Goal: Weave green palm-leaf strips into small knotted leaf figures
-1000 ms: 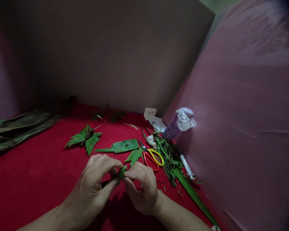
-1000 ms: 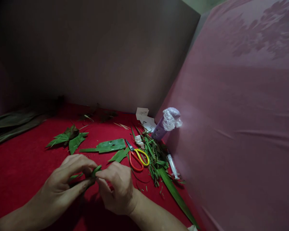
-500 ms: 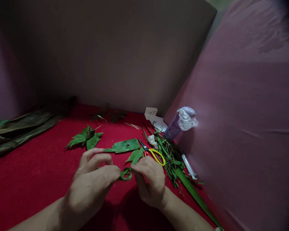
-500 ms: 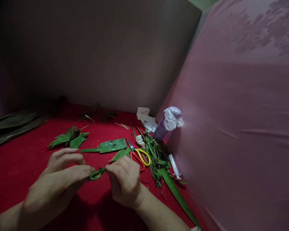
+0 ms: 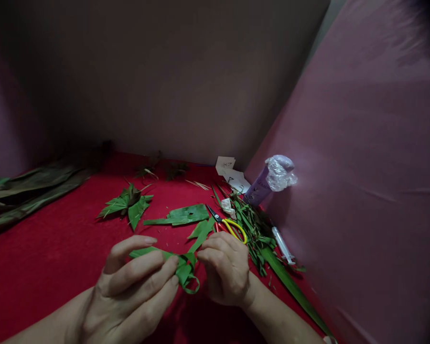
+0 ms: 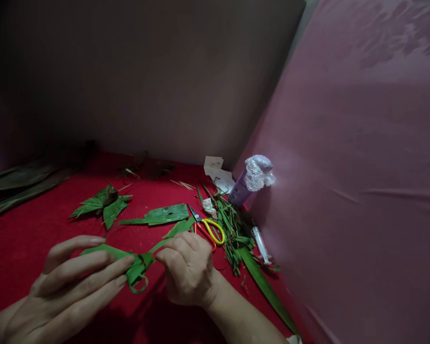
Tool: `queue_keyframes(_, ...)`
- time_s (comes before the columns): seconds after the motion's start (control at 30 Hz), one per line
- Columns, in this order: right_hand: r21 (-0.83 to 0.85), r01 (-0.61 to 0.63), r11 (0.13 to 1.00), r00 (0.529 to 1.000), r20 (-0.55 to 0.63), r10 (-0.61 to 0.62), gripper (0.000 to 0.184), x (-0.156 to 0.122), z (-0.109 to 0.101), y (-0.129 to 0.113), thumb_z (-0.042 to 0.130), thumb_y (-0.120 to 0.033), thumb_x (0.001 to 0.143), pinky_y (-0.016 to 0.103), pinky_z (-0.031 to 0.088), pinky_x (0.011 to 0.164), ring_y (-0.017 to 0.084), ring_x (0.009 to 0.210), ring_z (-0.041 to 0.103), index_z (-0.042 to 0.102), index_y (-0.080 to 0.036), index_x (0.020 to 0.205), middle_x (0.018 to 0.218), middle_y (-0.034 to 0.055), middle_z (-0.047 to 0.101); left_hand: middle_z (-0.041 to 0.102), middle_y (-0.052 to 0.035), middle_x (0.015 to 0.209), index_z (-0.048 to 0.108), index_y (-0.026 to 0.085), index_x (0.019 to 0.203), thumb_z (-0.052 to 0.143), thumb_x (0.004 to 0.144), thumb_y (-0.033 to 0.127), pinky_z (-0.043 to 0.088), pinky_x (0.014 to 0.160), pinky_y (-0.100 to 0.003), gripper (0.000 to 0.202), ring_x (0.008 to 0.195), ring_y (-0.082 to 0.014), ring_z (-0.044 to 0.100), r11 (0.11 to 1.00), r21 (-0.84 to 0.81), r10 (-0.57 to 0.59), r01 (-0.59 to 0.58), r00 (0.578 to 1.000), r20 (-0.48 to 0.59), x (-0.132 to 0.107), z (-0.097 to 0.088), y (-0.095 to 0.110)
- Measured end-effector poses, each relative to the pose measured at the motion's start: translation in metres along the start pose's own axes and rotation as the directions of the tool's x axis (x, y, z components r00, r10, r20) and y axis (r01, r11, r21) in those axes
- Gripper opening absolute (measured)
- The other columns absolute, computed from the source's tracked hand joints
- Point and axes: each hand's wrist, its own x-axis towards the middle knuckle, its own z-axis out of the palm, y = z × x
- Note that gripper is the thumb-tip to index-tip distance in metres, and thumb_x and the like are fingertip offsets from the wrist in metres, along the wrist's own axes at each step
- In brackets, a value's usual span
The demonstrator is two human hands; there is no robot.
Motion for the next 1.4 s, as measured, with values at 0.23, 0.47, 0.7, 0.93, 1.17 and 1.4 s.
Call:
queue_keyframes(0.23,-0.004,0.013,1.0,1.0,0.026,-0.013,0.021,0.002,-0.003,0.002,0.045,-0.008,0.074,0.034,0.047,0.064,0.018,0.069,0.057,0.052,-0.017,0.09,0.077,0.0069,0.064,0.073,0.0064,0.096,0.062,0.035,0.091,0.042,0.088,0.012,0.041,0.098,-0.04,0.031,0.087,-0.014,0.065,0.997,0.042,0.073,-0.071,0.996,-0.05,-0.001,0.0,0.0)
queue_keyframes(0.47,-0.02,-0.012,1.0,0.999,0.051,0.013,0.017,0.002,-0.002,-0.001,0.044,-0.011,0.075,0.034,0.045,0.065,0.019,0.07,0.058,0.051,-0.018,0.088,0.078,0.0072,0.064,0.074,0.0066,0.088,0.06,0.037,0.092,0.049,0.079,0.007,0.043,0.091,-0.04,0.035,0.081,-0.0166,0.064,0.999,-0.018,0.041,-0.041,0.999,0.02,0.01,-0.005,-0.014)
queue_keyframes(0.7,-0.013,-0.157,0.988,0.987,0.022,0.157,0.015,0.004,-0.002,-0.002,0.046,-0.009,0.075,0.035,0.042,0.066,0.019,0.071,0.057,0.051,-0.018,0.086,0.078,0.0067,0.062,0.065,0.0033,0.076,0.057,0.028,0.087,0.054,0.075,0.001,0.047,0.07,-0.029,0.03,0.077,-0.0162,0.057,0.878,-0.394,-0.28,0.274,0.959,0.044,0.02,0.01,-0.013)
queue_keyframes(0.93,0.106,-0.293,0.95,0.956,0.067,0.287,0.024,0.01,-0.007,-0.008,0.049,-0.022,0.081,0.042,0.04,0.079,0.024,0.09,0.055,0.052,-0.016,0.104,0.095,0.01,0.06,0.06,0.0035,0.068,0.059,0.022,0.074,0.067,0.072,0.022,0.044,0.052,-0.021,0.008,0.062,-0.0119,0.056,0.563,-0.518,-0.633,0.644,0.739,0.23,0.022,0.016,-0.007)
queue_keyframes(1.17,0.178,-0.397,0.9,0.918,0.091,0.387,0.005,0.011,0.002,-0.014,0.052,-0.018,0.082,0.034,0.04,0.07,0.018,0.074,0.054,0.058,-0.017,0.083,0.076,0.0048,0.06,0.06,0.0033,0.066,0.061,0.02,0.069,0.07,0.069,0.025,0.044,0.053,-0.019,0.011,0.062,-0.0114,0.055,0.442,-0.562,-0.685,0.699,0.668,0.291,0.024,0.02,-0.007)
queue_keyframes(1.4,0.28,-0.561,0.779,0.827,0.162,0.538,0.011,0.014,0.003,-0.014,0.051,-0.018,0.082,0.03,0.039,0.066,0.016,0.068,0.052,0.054,-0.016,0.072,0.07,0.0036,0.057,0.063,0.0027,0.068,0.063,0.02,0.073,0.072,0.066,0.024,0.046,0.057,-0.018,0.012,0.065,-0.0115,0.057,0.297,-0.583,-0.754,0.757,0.56,0.343,0.024,0.022,-0.009)
